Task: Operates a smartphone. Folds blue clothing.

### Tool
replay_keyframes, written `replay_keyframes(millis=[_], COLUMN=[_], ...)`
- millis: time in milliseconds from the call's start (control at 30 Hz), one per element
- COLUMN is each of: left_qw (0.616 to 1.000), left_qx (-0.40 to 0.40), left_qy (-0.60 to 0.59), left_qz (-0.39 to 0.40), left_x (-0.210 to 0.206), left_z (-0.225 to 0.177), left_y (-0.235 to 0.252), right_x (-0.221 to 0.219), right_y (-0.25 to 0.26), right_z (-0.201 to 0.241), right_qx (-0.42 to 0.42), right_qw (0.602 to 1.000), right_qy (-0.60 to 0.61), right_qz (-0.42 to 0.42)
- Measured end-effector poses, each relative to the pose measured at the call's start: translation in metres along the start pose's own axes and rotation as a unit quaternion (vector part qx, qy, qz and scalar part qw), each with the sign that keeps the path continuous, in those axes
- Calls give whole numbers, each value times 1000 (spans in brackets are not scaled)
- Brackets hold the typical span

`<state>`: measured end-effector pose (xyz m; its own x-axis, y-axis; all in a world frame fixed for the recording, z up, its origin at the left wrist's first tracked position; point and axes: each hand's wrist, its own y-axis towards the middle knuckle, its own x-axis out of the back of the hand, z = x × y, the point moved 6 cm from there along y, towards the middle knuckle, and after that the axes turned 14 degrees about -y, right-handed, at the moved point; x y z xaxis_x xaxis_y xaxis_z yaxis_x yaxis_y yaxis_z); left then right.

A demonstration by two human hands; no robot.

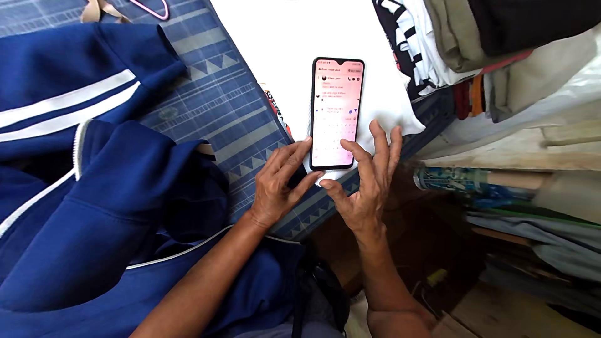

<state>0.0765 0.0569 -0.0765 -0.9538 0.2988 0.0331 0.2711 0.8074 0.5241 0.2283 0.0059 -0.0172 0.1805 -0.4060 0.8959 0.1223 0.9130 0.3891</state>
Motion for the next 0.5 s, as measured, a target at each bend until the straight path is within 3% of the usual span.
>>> replay_keyframes(millis=[500], left_qw=[1000], left_qx=[-2], left_qy=[-3], left_qz=[0], left_x=[0], left_z=[2], left_y=[-1], right_x=[-6], right_y=[15], right_z=[13], right_qx=[31], right_qw=[999], right_qy=[-7], right_qz=[20])
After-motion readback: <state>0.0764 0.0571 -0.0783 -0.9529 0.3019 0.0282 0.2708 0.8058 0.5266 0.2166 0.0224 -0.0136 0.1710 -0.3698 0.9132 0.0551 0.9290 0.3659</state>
